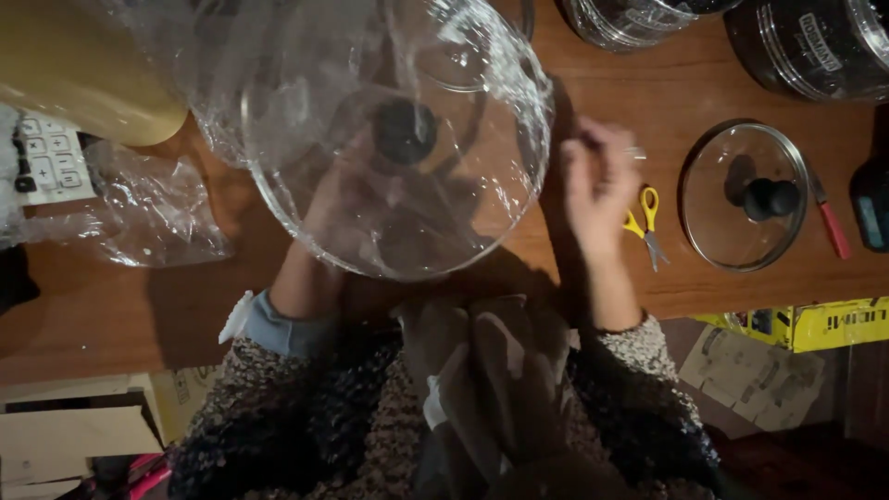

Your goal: Assembling a glass pot lid by attaching the knob and then wrapping it in plastic film.

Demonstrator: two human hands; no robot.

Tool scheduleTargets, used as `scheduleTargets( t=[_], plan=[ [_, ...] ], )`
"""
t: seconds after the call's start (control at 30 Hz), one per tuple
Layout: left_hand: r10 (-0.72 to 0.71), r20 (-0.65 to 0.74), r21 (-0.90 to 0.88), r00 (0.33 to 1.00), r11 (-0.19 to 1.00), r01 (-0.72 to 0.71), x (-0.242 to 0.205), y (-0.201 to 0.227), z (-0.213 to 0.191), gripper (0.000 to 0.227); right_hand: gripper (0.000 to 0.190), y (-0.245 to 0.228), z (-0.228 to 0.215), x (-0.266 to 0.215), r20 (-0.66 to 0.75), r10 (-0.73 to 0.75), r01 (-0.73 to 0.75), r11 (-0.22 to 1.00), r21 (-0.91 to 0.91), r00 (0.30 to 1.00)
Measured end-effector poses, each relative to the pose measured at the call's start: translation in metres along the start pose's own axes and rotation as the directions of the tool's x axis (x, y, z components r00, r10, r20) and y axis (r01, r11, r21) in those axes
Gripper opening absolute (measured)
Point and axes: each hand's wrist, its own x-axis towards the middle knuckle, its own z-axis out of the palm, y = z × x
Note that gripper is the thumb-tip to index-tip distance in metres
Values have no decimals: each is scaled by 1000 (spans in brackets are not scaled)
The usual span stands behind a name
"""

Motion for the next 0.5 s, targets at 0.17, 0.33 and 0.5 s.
scheduleTargets(
  t=[0.17,0.33,0.5],
  plan=[
    [63,207,231,976,967,-111,-5,21,-2,67,39,20,35,-18,389,-71,127,985,-121,919],
    [95,173,54,980,993,-106,-2,24,-24,56,38,18,80,-21,536,418,-571,807,152,734],
    [8,425,6,905,1000,-12,13,21,-56,50,39,23,113,-16,513,-217,309,946,-101,831]
  ],
)
